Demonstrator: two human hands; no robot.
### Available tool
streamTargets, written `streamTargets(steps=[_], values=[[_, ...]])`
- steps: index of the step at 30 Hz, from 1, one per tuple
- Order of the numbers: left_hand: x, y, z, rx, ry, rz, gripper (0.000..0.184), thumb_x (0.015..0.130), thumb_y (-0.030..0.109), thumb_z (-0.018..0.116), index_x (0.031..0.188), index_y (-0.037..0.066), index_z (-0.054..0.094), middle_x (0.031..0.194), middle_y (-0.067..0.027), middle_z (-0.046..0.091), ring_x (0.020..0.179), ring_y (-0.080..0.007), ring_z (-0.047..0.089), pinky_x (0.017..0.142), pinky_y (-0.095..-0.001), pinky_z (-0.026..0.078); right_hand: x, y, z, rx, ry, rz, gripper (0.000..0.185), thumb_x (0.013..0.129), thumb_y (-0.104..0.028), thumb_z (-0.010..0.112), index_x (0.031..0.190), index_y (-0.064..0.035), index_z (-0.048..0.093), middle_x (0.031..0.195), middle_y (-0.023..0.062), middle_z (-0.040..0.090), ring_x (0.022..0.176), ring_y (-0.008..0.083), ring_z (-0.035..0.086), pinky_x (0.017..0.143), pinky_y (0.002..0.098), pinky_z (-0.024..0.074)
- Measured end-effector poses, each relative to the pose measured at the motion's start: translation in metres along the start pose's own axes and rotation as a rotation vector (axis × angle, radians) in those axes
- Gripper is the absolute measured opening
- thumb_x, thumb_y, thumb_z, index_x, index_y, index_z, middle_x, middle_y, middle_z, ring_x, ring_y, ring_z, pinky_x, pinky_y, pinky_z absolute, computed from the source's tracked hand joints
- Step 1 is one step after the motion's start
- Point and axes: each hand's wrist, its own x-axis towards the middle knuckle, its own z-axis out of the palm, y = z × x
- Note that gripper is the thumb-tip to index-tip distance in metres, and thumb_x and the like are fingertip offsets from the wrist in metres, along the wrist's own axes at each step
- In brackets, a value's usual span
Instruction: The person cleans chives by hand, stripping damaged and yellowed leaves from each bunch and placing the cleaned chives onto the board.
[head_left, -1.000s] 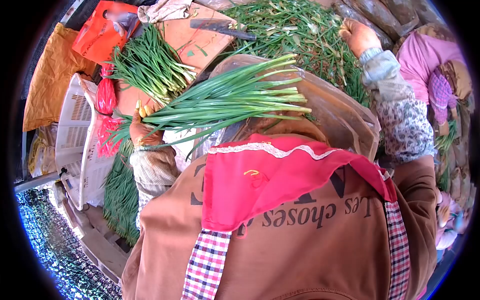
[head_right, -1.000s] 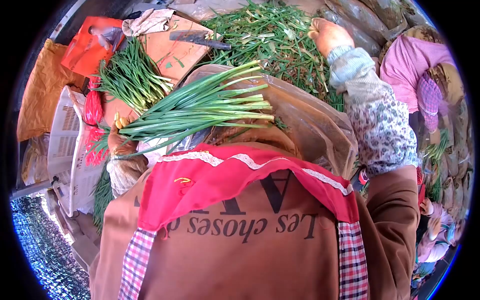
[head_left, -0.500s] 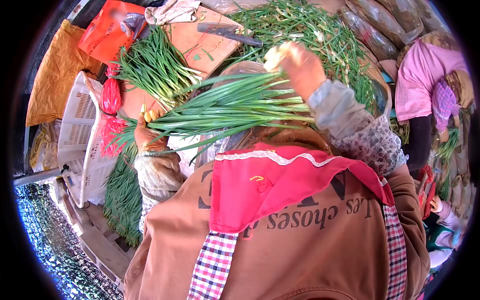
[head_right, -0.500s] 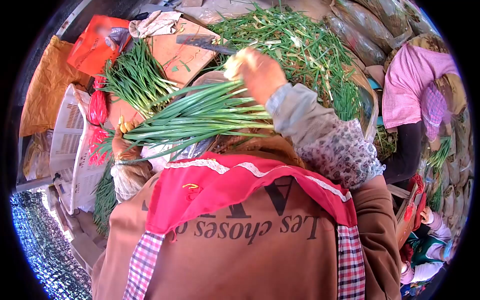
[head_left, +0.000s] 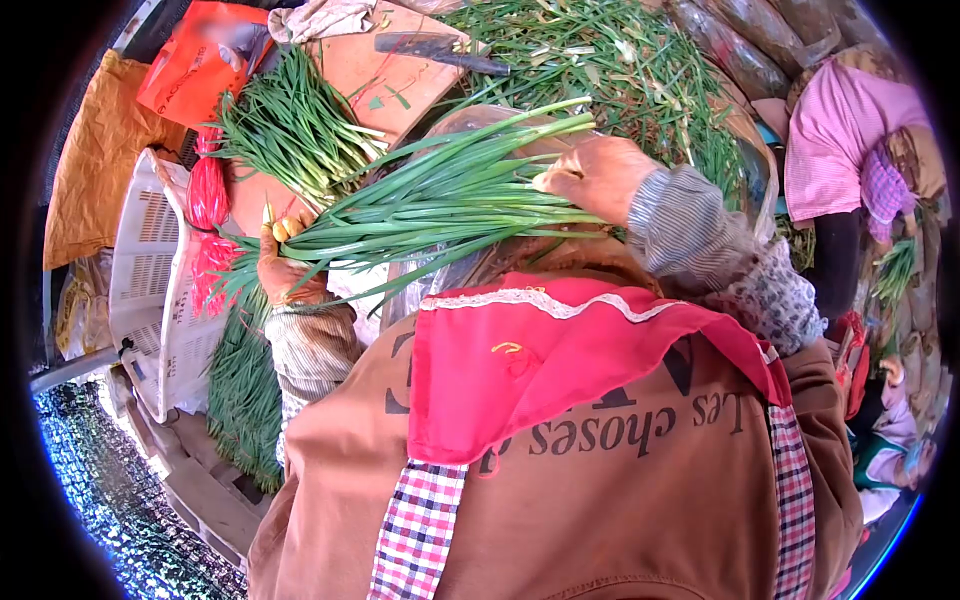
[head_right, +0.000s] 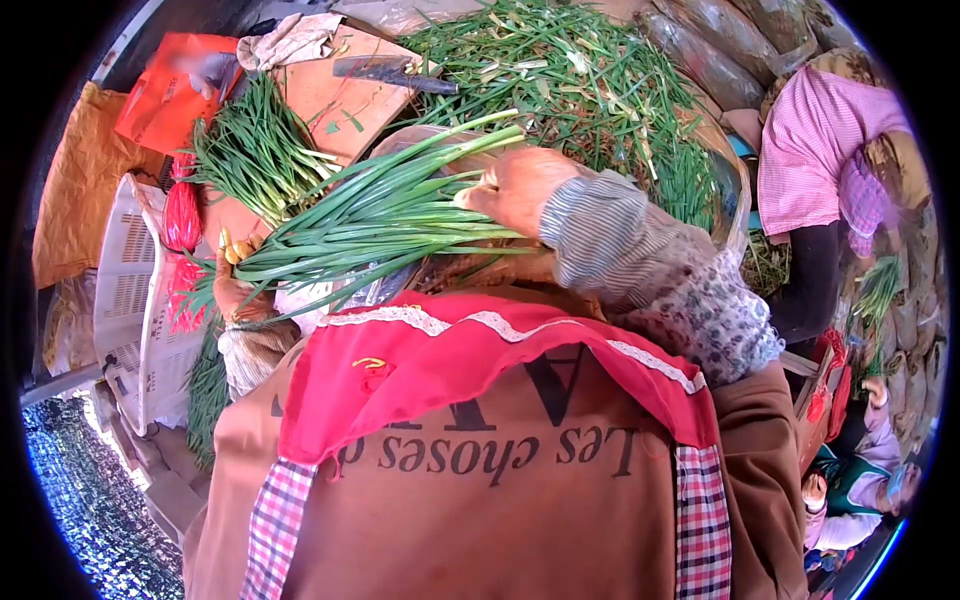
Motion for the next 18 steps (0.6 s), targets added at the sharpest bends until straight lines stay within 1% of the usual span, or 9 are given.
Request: streamTargets(steps=[4,8,11,12,13,15,16,17,18], values=[[0.0,0.002,-0.005,0.01,0.063,0.005,0.026,0.091,0.029,0.043,0.086,0.004,0.049,0.072,-0.0108,0.053,0.075,-0.0301,0.053,0.079,-0.0453,0.045,0.013,0.006,0.021,0.148,-0.004,-0.1,0.03,0.078,-0.032,0.056,0.095,-0.0084,0.065,0.093,0.016,0.063,0.089,0.0304,0.059,0.081,0.0376,0.044],[-0.004,-0.002,-0.002,-0.014,0.067,0.03,0.026,0.091,0.029,0.042,0.084,0.005,0.048,0.068,-0.0096,0.051,0.075,-0.0297,0.05,0.079,-0.0459,0.043,0.013,0.009,0.028,0.401,0.179,-0.095,0.024,0.081,-0.026,0.052,0.088,-0.0068,0.065,0.09,0.0146,0.063,0.089,0.0283,0.059,0.081,0.0356,0.044],[-0.001,-0.003,-0.006,-0.008,0.102,0.016,0.027,0.092,0.029,0.042,0.08,0.005,0.046,0.065,-0.0089,0.048,0.074,-0.0293,0.049,0.079,-0.0453,0.042,0.012,0.036,0.007,0.675,0.176,0.067,0.022,0.085,-0.017,0.046,0.085,-0.0053,0.064,0.086,0.0107,0.065,0.083,0.0205,0.059,0.078,0.0308,0.0451],[0.0,-0.003,-0.007,-0.014,0.101,0.006,0.027,0.092,0.029,0.041,0.079,0.005,0.045,0.065,-0.0087,0.047,0.074,-0.0292,0.048,0.078,-0.0449,0.042,0.01,0.059,-0.011,0.44,0.24,-0.121,0.022,0.086,-0.016,0.045,0.086,-0.0051,0.064,0.084,0.0102,0.065,0.081,0.02,0.06,0.076,0.0299,0.0462],[0.0,-0.003,-0.006,0.001,0.117,0.017,0.028,0.092,0.029,0.04,0.077,0.006,0.042,0.064,-0.0085,0.047,0.073,-0.0285,0.047,0.077,-0.0445,0.041,0.009,0.081,-0.03,0.254,0.338,-0.163,0.025,0.087,-0.016,0.042,0.085,-0.0049,0.064,0.083,0.0095,0.064,0.079,0.02,0.06,0.074,0.0297,0.0473],[-0.004,-0.003,0.0,0.027,0.097,0.034,0.027,0.092,0.028,0.039,0.077,0.006,0.042,0.064,-0.0083,0.046,0.072,-0.0281,0.046,0.077,-0.0443,0.041,0.003,0.12,-0.071,0.197,0.524,-0.103,0.028,0.088,-0.019,0.04,0.09,-0.0057,0.065,0.084,0.0085,0.066,0.074,0.0191,0.061,0.071,0.027,0.048],[-0.005,-0.003,0.001,0.039,0.084,0.047,0.027,0.093,0.028,0.039,0.078,0.006,0.042,0.064,-0.0082,0.046,0.071,-0.028,0.046,0.077,-0.0442,0.041,0.001,0.134,-0.092,0.417,0.507,0.145,0.029,0.09,-0.023,0.042,0.1,-0.0041,0.061,0.085,0.0039,0.063,0.074,0.012,0.057,0.071,0.026,0.0456],[-0.004,-0.001,-0.002,-0.012,-0.09,0.013,0.026,0.092,0.028,0.039,0.08,0.006,0.044,0.065,-0.0082,0.047,0.073,-0.028,0.046,0.078,-0.0453,0.041,-0.008,0.134,-0.106,0.339,0.525,0.324,0.038,0.086,-0.022,0.05,0.12,-0.0054,0.05,0.099,0.009,0.063,0.087,0.0165,0.059,0.08,0.0279,0.045],[-0.001,-0.001,-0.003,0.018,-0.113,0.038,0.025,0.092,0.027,0.04,0.08,0.006,0.044,0.065,-0.0079,0.046,0.072,-0.0272,0.046,0.078,-0.0451,0.041,-0.008,0.135,-0.101,0.087,0.501,0.416,0.045,0.084,-0.022,0.053,0.125,-0.0064,0.045,0.105,0.0108,0.06,0.093,0.0183,0.058,0.083,0.0287,0.0434]])
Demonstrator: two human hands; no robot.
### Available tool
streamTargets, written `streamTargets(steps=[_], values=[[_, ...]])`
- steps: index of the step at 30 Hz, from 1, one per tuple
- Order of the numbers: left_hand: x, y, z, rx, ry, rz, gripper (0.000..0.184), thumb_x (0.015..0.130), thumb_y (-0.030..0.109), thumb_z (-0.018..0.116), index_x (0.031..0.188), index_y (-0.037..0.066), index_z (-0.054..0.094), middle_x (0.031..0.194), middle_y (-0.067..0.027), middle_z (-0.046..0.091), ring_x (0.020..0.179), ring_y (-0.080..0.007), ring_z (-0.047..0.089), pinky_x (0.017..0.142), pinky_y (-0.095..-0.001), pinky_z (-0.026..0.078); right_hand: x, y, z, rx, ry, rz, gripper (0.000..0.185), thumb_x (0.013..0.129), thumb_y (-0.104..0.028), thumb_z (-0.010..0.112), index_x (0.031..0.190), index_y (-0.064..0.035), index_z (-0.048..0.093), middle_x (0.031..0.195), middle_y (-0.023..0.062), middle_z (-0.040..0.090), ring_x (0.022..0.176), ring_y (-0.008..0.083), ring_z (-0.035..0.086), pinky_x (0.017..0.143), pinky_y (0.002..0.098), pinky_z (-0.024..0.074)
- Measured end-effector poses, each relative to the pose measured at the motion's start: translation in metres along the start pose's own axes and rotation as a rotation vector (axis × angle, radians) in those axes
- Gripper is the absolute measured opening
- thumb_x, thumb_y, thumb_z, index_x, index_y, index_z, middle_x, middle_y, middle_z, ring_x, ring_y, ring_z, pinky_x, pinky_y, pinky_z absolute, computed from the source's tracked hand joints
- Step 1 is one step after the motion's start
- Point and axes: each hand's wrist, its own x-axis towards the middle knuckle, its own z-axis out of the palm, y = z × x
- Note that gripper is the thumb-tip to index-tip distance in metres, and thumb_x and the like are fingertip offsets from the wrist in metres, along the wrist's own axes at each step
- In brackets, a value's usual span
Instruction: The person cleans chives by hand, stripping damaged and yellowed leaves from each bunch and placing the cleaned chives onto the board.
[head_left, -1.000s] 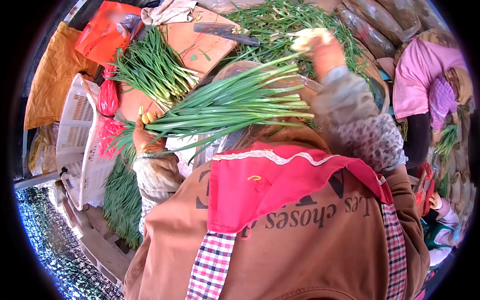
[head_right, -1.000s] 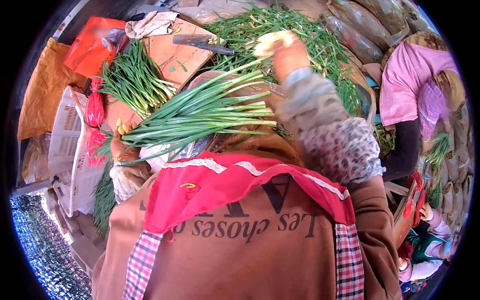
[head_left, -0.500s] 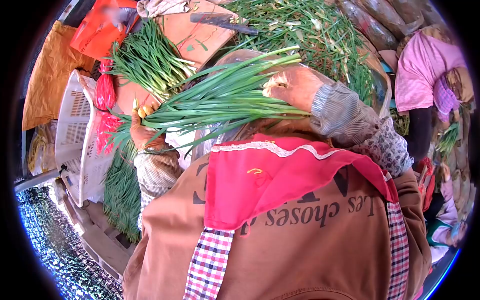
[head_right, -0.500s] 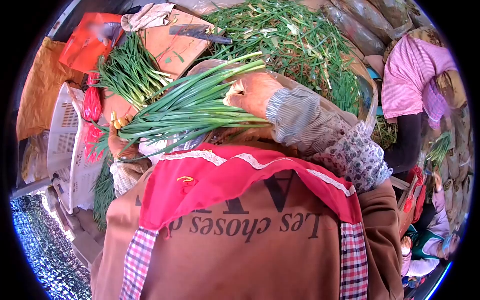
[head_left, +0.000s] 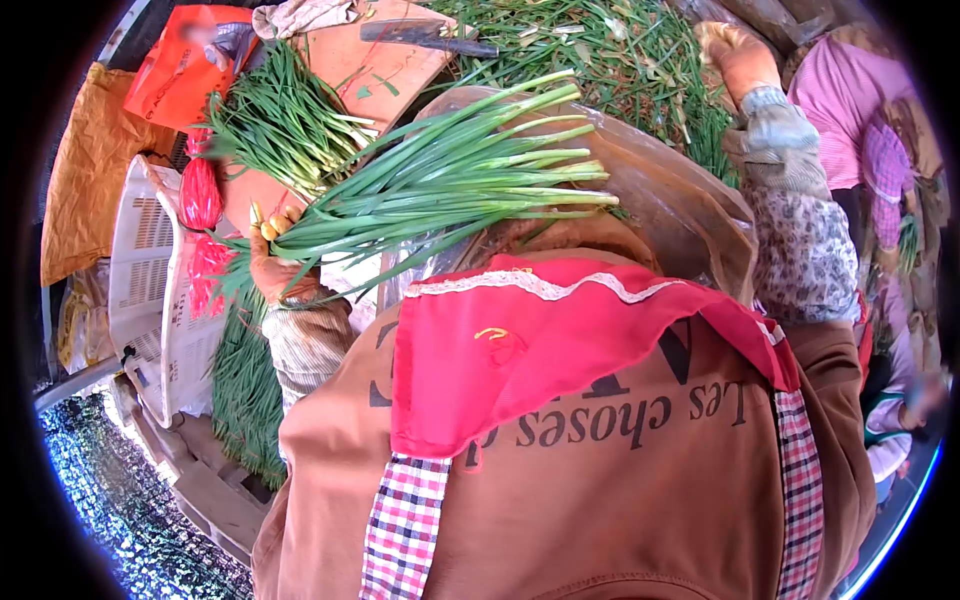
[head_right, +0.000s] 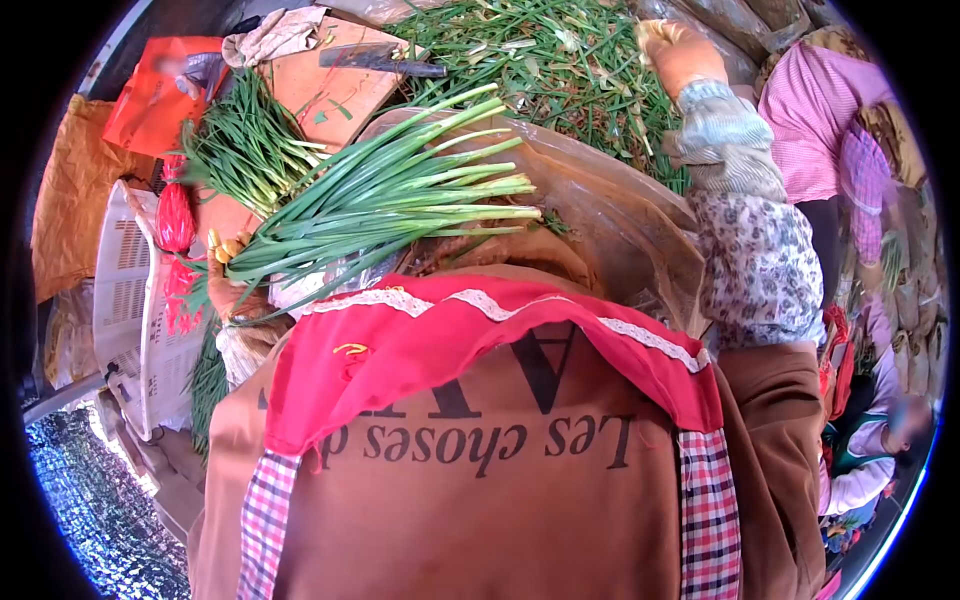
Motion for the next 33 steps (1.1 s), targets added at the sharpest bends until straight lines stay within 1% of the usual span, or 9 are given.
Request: streamTargets(steps=[2,5,6,10,16,20,26,30,33], values=[[0.004,0.008,0.01,0.066,-0.046,0.065,0.025,0.091,0.026,0.041,0.079,0.005,0.045,0.065,-0.0073,0.046,0.072,-0.0255,0.046,0.078,-0.0448,0.042,-0.001,-0.004,0.018,-0.512,0.062,0.034,0.061,0.079,-0.024,0.059,0.133,-0.0084,0.035,0.119,0.0142,0.055,0.106,0.022,0.054,0.09,0.0304,0.0403],[0.002,0.028,0.061,-0.045,-0.415,0.004,0.021,0.086,0.023,0.054,0.084,0.003,0.057,0.068,-0.0037,0.051,0.066,-0.0186,0.05,0.082,-0.0376,0.044,-0.042,-0.07,0.041,-0.002,-0.052,-0.357,0.086,0.071,-0.029,0.068,0.136,0.0014,0.021,0.138,0.0202,0.03,0.129,0.0254,0.029,0.105,0.0305,0.0227],[-0.02,0.024,0.115,0.136,-0.04,0.165,0.022,0.086,0.021,0.055,0.095,0.001,0.057,0.067,-0.0017,0.05,0.065,-0.0154,0.048,0.08,-0.0351,0.044,-0.053,-0.093,0.056,0.164,-0.136,-0.552,0.088,0.069,-0.032,0.07,0.136,0.0,0.022,0.137,0.0193,0.032,0.128,0.0246,0.03,0.105,0.0323,0.0232],[-0.063,0.022,0.237,0.292,-0.437,0.169,0.037,0.089,0.017,0.05,0.119,-0.004,0.047,0.071,-0.001,0.04,0.07,-0.0174,0.048,0.084,-0.0368,0.042,-0.098,-0.189,0.068,0.525,-0.306,-0.897,0.118,0.054,-0.035,0.081,0.139,-0.0003,0.006,0.137,0.0205,0.029,0.124,0.0317,0.034,0.103,0.0371,0.0268],[-0.124,0.03,0.377,0.617,-0.582,-0.178,0.066,0.078,0.038,0.061,0.128,0.0,0.038,0.117,-0.0149,0.044,0.111,-0.0305,0.042,0.097,-0.0482,0.032,-0.064,-0.204,0.034,0.331,0.005,-0.995,0.025,0.073,-0.026,0.063,0.085,-0.0049,0.059,0.077,0.0045,0.063,0.074,0.019,0.059,0.068,0.0305,0.0458],[-0.056,0.026,0.374,0.351,-1.286,0.162,0.061,0.084,0.041,0.052,0.127,-0.001,0.037,0.115,-0.0144,0.049,0.107,-0.0277,0.048,0.095,-0.042,0.036,-0.069,-0.184,-0.042,1.048,-0.156,-0.776,0.04,0.076,-0.013,0.063,0.112,0.0008,0.056,0.084,0.0016,0.063,0.072,0.0126,0.058,0.065,0.025,0.0462],[0.079,-0.02,0.273,0.637,-1.103,0.171,0.056,0.082,0.05,0.052,0.121,0.009,0.045,0.124,-0.0115,0.048,0.116,-0.0266,0.044,0.097,-0.0394,0.035,-0.028,-0.14,-0.101,1.405,-0.594,-0.381,0.018,0.077,-0.02,0.063,0.087,-0.0041,0.062,0.068,0.0073,0.063,0.058,0.017,0.061,0.054,0.0293,0.0504],[-0.018,-0.126,0.258,0.537,-1.501,-0.159,0.102,0.067,0.034,0.072,0.14,0.006,0.007,0.144,-0.0137,0.018,0.134,-0.0224,0.013,0.107,-0.0368,0.016,-0.039,-0.163,-0.072,1.304,-0.435,-0.257,0.031,0.073,-0.018,0.068,0.097,-0.0012,0.058,0.079,0.0075,0.063,0.07,0.0182,0.061,0.066,0.0329,0.0509],[-0.071,-0.133,0.248,0.451,-1.229,-0.616,0.101,0.056,0.045,0.078,0.133,0.007,0.026,0.127,-0.0104,0.043,0.116,-0.023,0.043,0.094,-0.0376,0.039,-0.018,-0.164,-0.027,1.273,-0.109,-0.274,0.012,0.073,-0.013,0.06,0.074,-0.0007,0.06,0.066,0.0089,0.06,0.058,0.019,0.057,0.056,0.0296,0.0473]])
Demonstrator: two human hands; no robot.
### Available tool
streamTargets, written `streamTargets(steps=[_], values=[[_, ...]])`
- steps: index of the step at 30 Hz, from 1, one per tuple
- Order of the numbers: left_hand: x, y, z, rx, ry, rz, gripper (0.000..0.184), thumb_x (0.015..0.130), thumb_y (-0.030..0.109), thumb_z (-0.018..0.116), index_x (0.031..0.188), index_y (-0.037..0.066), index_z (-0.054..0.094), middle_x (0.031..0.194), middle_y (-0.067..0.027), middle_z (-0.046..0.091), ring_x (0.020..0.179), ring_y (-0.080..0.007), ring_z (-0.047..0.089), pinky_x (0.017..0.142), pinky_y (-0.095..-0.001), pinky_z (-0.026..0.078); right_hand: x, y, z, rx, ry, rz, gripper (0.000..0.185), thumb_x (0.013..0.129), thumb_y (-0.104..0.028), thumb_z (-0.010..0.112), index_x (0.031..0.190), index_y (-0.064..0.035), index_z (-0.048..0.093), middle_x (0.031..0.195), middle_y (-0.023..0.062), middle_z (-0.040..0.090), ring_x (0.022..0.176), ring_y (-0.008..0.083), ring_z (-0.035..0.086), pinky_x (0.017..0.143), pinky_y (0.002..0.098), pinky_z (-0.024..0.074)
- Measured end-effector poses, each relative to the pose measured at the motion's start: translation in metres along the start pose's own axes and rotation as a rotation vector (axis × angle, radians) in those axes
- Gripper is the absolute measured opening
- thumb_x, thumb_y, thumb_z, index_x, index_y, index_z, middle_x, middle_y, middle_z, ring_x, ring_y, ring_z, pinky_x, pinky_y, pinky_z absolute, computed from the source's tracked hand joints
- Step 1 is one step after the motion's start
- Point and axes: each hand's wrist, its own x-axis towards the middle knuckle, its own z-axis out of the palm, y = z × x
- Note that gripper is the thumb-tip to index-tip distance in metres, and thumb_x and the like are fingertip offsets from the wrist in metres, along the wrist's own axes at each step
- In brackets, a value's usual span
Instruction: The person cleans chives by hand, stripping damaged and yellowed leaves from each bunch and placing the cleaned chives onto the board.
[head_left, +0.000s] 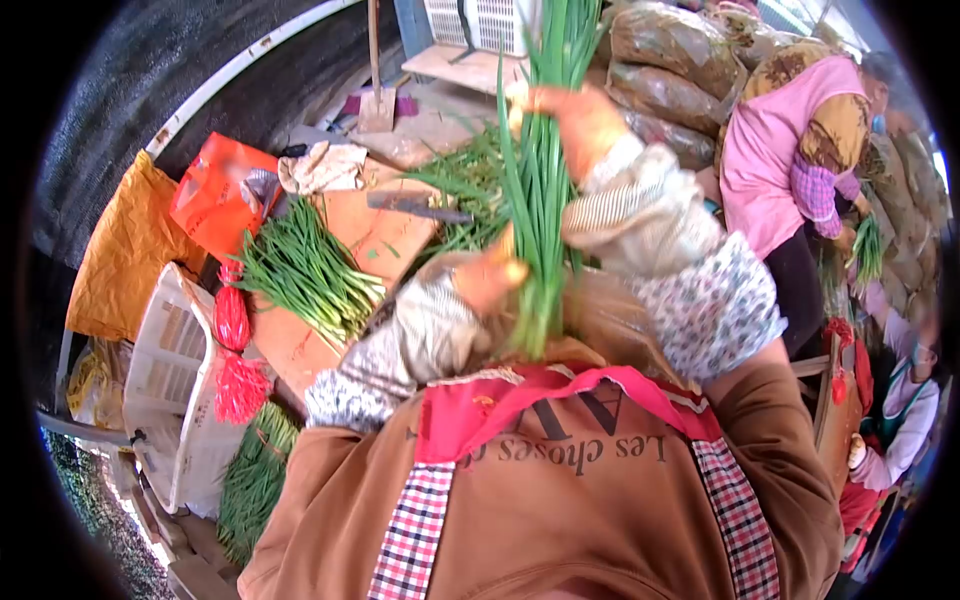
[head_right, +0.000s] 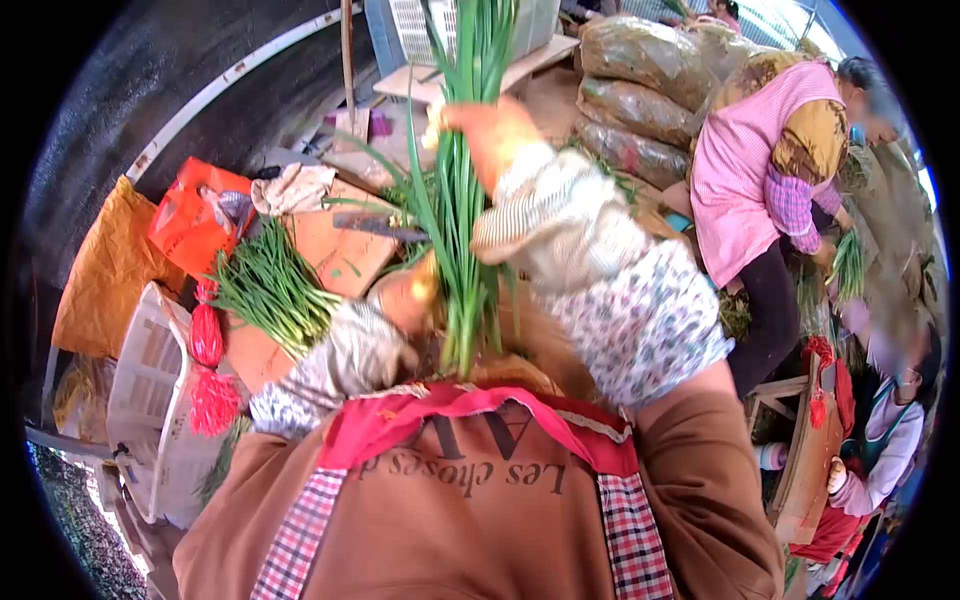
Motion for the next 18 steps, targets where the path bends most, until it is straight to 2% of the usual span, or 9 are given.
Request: streamTargets(steps=[3,4,7,8,11,13,15,16,18], values=[[-0.008,-0.019,0.006,-0.127,-0.068,0.107,0.085,0.059,0.03,0.078,0.127,0.006,0.034,0.112,-0.0112,0.053,0.103,-0.025,0.053,0.09,-0.0378,0.042,-0.017,0.008,0.005,0.177,0.239,0.156,0.015,0.072,-0.012,0.06,0.081,0.0001,0.058,0.068,0.0093,0.06,0.058,0.0189,0.056,0.055,0.0301,0.047],[-0.009,-0.024,0.013,-0.154,-0.033,0.145,0.07,0.062,0.016,0.075,0.121,0.005,0.04,0.107,-0.0104,0.055,0.094,-0.0248,0.057,0.084,-0.0373,0.045,-0.014,0.013,-0.001,0.171,0.197,0.184,0.021,0.076,-0.021,0.062,0.083,-0.0011,0.058,0.07,0.0091,0.061,0.059,0.0187,0.057,0.057,0.0302,0.0473],[-0.013,-0.01,0.026,-0.266,0.041,-0.022,0.066,0.064,-0.001,0.071,0.118,0.008,0.035,0.098,-0.0085,0.052,0.085,-0.0214,0.058,0.074,-0.0344,0.048,-0.013,0.003,0.0,0.198,0.131,0.313,0.037,0.079,-0.037,0.061,0.088,-0.0016,0.059,0.071,0.0085,0.061,0.06,0.0181,0.057,0.06,0.0301,0.0476],[-0.012,-0.013,0.027,-0.266,0.067,0.003,0.054,0.065,0.0,0.071,0.111,0.005,0.042,0.095,-0.0084,0.054,0.074,-0.0195,0.058,0.068,-0.0332,0.049,-0.016,-0.001,-0.008,0.172,-0.008,0.319,0.047,0.079,-0.05,0.06,0.096,-0.0057,0.058,0.081,0.0051,0.061,0.07,0.0157,0.059,0.064,0.0306,0.0496],[-0.012,-0.016,0.022,-0.225,0.049,0.003,0.048,0.064,0.006,0.073,0.106,0.004,0.051,0.094,-0.0072,0.057,0.074,-0.0199,0.059,0.068,-0.0319,0.049,-0.02,-0.002,-0.026,0.098,-0.076,0.096,0.056,0.077,-0.054,0.059,0.106,-0.0053,0.055,0.094,0.0069,0.061,0.079,0.0159,0.059,0.074,0.0308,0.0482],[-0.011,-0.014,0.024,-0.218,0.057,0.008,0.045,0.064,0.008,0.074,0.104,0.003,0.052,0.091,-0.0073,0.057,0.071,-0.0193,0.059,0.065,-0.0302,0.049,-0.039,-0.033,-0.035,-0.233,0.042,0.205,0.06,0.08,-0.05,0.057,0.115,-0.0016,0.05,0.106,0.0113,0.058,0.088,0.0183,0.057,0.08,0.0325,0.0452],[-0.01,-0.014,0.021,-0.191,0.058,-0.009,0.045,0.065,0.009,0.074,0.103,0.003,0.053,0.09,-0.0072,0.058,0.07,-0.0194,0.059,0.064,-0.0304,0.049,-0.048,-0.047,-0.039,-0.694,0.255,0.012,0.052,0.082,-0.041,0.057,0.113,0.0007,0.05,0.101,0.0112,0.059,0.086,0.0165,0.057,0.076,0.029,0.0456],[-0.01,-0.011,0.023,-0.153,0.093,-0.01,0.03,0.067,-0.001,0.068,0.093,-0.001,0.055,0.085,-0.0089,0.059,0.065,-0.0172,0.057,0.059,-0.0291,0.048,-0.047,-0.035,-0.043,-0.702,0.433,-0.256,0.046,0.082,-0.035,0.058,0.109,0.0023,0.051,0.091,0.009,0.06,0.077,0.0132,0.056,0.068,0.0232,0.0452],[-0.011,-0.01,0.022,-0.18,0.077,-0.008,0.035,0.066,0.005,0.072,0.097,0.0,0.055,0.088,-0.0079,0.058,0.068,-0.0179,0.059,0.063,-0.0296,0.049,-0.065,-0.046,-0.022,-0.787,0.436,-0.349,0.04,0.078,-0.037,0.062,0.097,-0.0014,0.056,0.073,0.0077,0.061,0.066,0.0131,0.055,0.062,0.0279,0.0445]])
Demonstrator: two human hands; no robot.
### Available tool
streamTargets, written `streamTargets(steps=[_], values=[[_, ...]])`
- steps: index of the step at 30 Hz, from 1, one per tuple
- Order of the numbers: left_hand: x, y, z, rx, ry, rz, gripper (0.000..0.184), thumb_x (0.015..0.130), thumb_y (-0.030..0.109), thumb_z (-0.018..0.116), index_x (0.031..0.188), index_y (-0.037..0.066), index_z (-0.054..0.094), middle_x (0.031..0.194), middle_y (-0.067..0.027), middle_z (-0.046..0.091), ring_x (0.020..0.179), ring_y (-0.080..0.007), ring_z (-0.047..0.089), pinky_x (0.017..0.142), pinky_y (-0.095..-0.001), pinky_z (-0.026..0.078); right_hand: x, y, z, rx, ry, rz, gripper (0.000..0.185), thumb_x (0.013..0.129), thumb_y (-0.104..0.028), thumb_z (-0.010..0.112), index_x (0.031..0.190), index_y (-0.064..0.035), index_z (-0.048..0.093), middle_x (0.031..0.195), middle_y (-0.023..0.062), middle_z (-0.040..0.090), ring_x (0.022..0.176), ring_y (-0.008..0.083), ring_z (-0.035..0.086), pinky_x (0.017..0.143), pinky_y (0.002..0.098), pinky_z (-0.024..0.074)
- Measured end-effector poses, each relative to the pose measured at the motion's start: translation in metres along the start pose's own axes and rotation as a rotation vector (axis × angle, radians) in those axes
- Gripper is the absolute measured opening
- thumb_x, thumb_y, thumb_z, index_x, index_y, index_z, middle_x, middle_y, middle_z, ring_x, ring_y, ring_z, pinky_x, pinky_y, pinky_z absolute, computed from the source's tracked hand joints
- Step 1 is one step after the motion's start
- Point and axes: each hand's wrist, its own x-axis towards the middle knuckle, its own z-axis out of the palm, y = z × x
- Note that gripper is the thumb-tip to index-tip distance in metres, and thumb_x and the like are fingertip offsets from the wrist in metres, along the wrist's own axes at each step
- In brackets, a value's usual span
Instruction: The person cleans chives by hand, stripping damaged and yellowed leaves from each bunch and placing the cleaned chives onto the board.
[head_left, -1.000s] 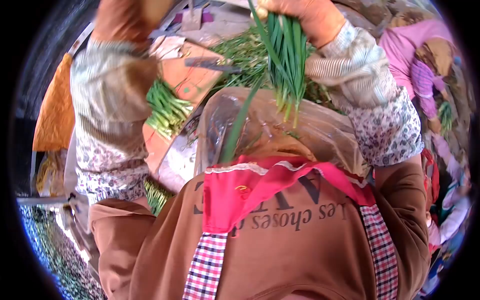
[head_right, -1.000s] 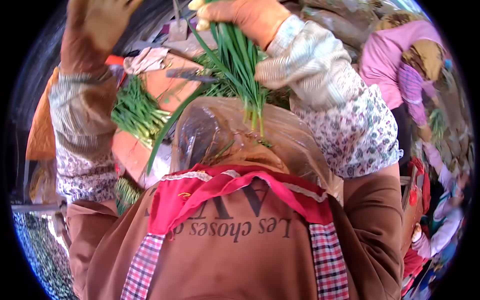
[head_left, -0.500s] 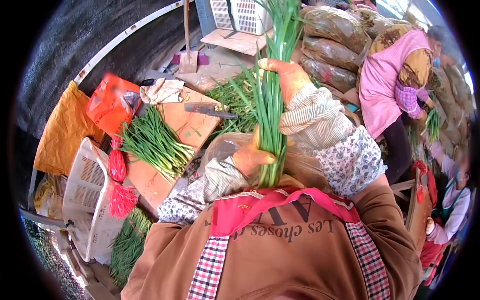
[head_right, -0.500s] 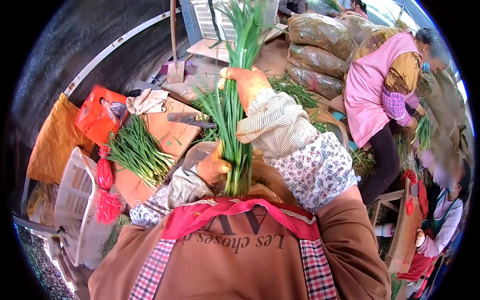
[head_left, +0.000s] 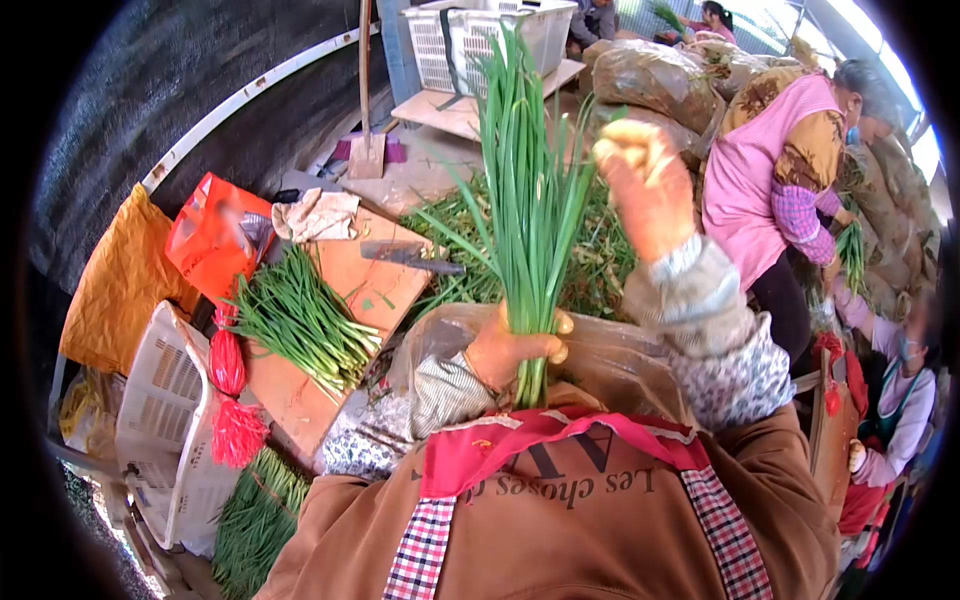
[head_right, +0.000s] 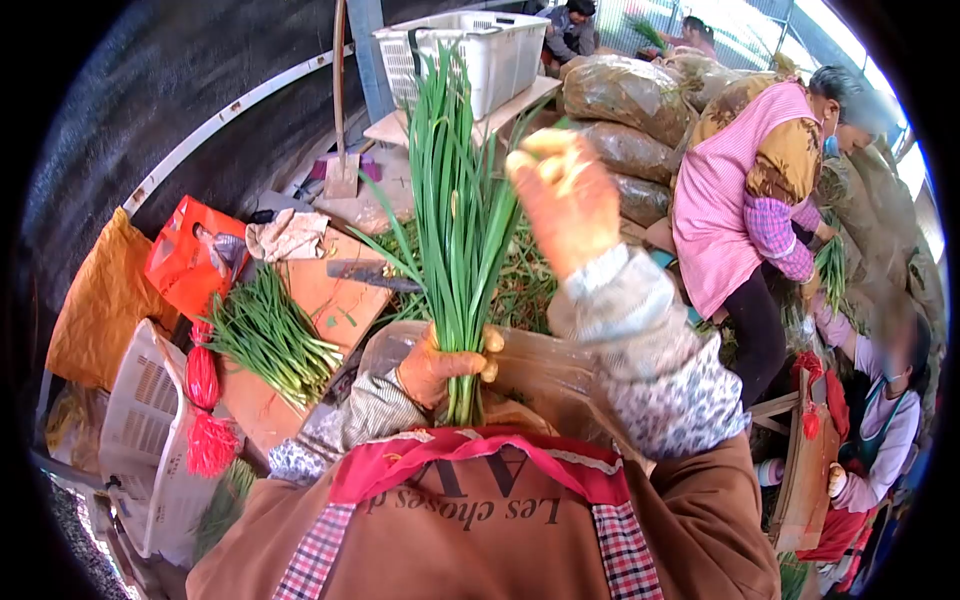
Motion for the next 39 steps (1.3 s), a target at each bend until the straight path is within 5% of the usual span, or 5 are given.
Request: streamTargets(steps=[10,13,30,35,39], values=[[0.001,0.033,-0.021,0.14,0.123,0.047,0.035,0.064,-0.003,0.069,0.096,0.001,0.055,0.077,-0.0081,0.062,0.059,-0.0162,0.058,0.054,-0.0279,0.048,-0.006,-0.017,0.017,0.042,-0.72,0.21,0.024,0.084,-0.025,0.053,0.09,-0.0018,0.057,0.069,0.0063,0.06,0.059,0.0158,0.058,0.058,0.0282,0.0468],[-0.014,0.066,-0.062,0.381,0.129,-0.013,0.033,0.064,-0.004,0.068,0.094,0.001,0.054,0.077,-0.009,0.061,0.06,-0.0165,0.058,0.055,-0.0268,0.049,0.012,0.028,0.016,-0.615,-0.239,-0.826,0.025,0.083,-0.03,0.053,0.094,-0.0091,0.06,0.088,0.0071,0.064,0.079,0.026,0.061,0.068,0.0364,0.048],[-0.118,0.057,-0.106,0.555,0.205,-0.22,0.04,0.061,-0.001,0.073,0.096,0.004,0.054,0.077,-0.0078,0.061,0.068,-0.0167,0.058,0.062,-0.0297,0.048,-0.033,0.046,0.079,-0.292,-0.484,-0.546,0.014,0.08,-0.013,0.055,0.09,-0.0037,0.06,0.082,0.0087,0.061,0.076,0.0198,0.059,0.068,0.0279,0.0485],[-0.123,0.041,-0.105,0.444,0.297,-0.329,0.043,0.061,-0.004,0.071,0.099,0.001,0.052,0.078,-0.0114,0.062,0.067,-0.0194,0.059,0.06,-0.0311,0.05,-0.004,0.07,0.036,0.264,-0.08,0.431,0.028,0.081,-0.009,0.052,0.108,-0.0023,0.056,0.11,0.0178,0.057,0.091,0.0229,0.06,0.082,0.0276,0.0484],[-0.118,0.036,-0.1,0.412,0.281,-0.344,0.04,0.062,-0.005,0.07,0.098,0.0,0.053,0.077,-0.0116,0.061,0.066,-0.0184,0.059,0.059,-0.0296,0.049,-0.011,0.089,0.044,-0.678,0.077,-0.21,0.043,0.077,-0.012,0.058,0.118,0.0001,0.049,0.121,0.0219,0.048,0.115,0.0324,0.042,0.1,0.0332,0.0326]])
